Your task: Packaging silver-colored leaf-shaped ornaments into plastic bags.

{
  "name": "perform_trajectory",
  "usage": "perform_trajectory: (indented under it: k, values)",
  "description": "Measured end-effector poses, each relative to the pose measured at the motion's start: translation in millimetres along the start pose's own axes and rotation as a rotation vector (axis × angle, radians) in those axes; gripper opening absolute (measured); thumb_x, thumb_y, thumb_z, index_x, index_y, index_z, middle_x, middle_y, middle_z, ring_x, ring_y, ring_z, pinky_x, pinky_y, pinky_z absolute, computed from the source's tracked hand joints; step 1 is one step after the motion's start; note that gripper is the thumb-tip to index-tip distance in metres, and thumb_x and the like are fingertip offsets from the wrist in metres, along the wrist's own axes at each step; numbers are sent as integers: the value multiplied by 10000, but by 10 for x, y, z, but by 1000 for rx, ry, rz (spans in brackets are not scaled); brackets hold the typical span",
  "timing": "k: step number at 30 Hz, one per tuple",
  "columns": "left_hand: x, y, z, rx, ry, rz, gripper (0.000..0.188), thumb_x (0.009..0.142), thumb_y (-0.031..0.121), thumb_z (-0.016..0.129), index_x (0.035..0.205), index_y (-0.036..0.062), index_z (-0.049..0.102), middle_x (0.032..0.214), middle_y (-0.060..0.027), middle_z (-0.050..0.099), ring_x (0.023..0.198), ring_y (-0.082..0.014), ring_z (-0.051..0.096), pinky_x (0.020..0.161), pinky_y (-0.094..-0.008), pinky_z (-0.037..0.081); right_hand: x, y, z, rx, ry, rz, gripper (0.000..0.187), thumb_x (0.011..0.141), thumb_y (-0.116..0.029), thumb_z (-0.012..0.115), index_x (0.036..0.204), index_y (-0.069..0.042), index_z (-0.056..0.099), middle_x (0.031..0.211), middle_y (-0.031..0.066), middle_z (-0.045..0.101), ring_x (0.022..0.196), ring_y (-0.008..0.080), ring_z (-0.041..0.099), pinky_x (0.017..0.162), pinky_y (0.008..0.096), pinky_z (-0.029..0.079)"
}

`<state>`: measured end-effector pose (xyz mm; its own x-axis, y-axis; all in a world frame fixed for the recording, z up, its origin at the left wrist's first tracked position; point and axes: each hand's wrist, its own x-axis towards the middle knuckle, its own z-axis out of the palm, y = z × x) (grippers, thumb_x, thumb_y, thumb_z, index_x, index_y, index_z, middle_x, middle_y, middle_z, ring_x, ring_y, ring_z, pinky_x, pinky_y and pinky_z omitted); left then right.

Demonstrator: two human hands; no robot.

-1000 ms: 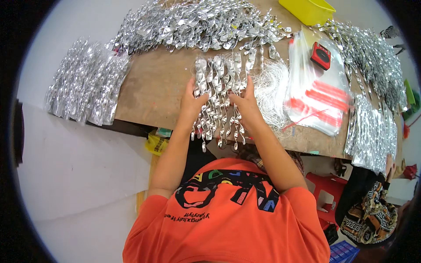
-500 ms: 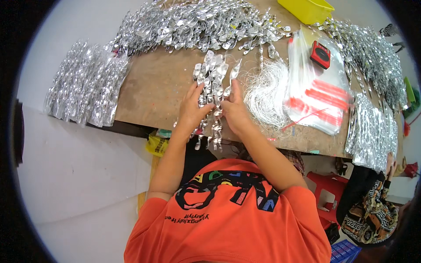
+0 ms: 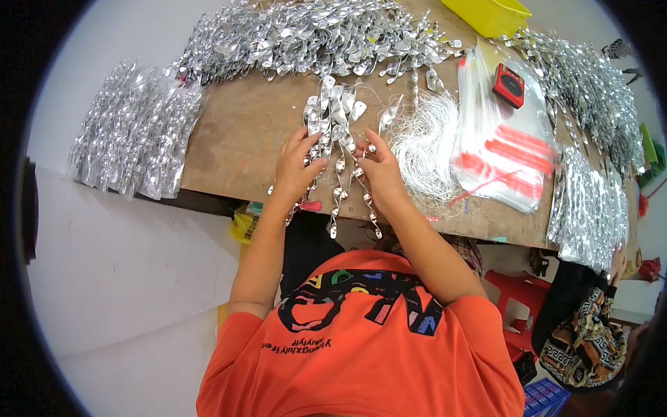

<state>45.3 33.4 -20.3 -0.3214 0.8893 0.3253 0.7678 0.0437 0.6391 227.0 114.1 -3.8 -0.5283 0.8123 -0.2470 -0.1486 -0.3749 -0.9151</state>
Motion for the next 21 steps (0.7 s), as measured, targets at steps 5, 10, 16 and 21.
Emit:
perform_trajectory:
  k: [5, 10, 16, 21]
  values:
    - [13, 53, 7, 26, 17, 1, 636, 704, 332, 765, 1251, 76, 568, 1355, -219, 450, 1217, -393, 438, 1016, -443, 360, 65, 39, -141, -231, -58, -73, 603, 869, 0, 515, 1440, -56, 332, 1172, 77, 552, 986, 145, 544, 841, 266, 451]
    - [-37, 233, 3, 222, -66, -14, 891, 605, 481, 801, 1352, 121, 474, 1442, -230, 332, 1294, -419, 334, 1052, -503, 277, 123, -19, -282, -495, -102, -149, 530, 868, -28, 529, 1387, -50, 426, 1003, 50, 589, 871, 107, 534, 785, 233, 438]
    - [-28, 175, 23, 186, -91, -47, 852, 632, 428, 773, 1372, 149, 454, 1469, -226, 288, 1319, -417, 294, 1062, -512, 248, 116, -76, -262, -742, -89, -228, 500, 859, -19, 563, 1344, -121, 499, 840, 12, 578, 717, 89, 536, 695, 226, 455]
    - [-1, 137, 37, 188, -109, -47, 818, 646, 408, 752, 1369, 164, 459, 1472, -231, 284, 1324, -416, 287, 1062, -513, 244, 109, -77, -256, -768, -98, -280, 466, 843, -34, 616, 1289, -155, 560, 834, 26, 596, 717, 89, 574, 680, 252, 481]
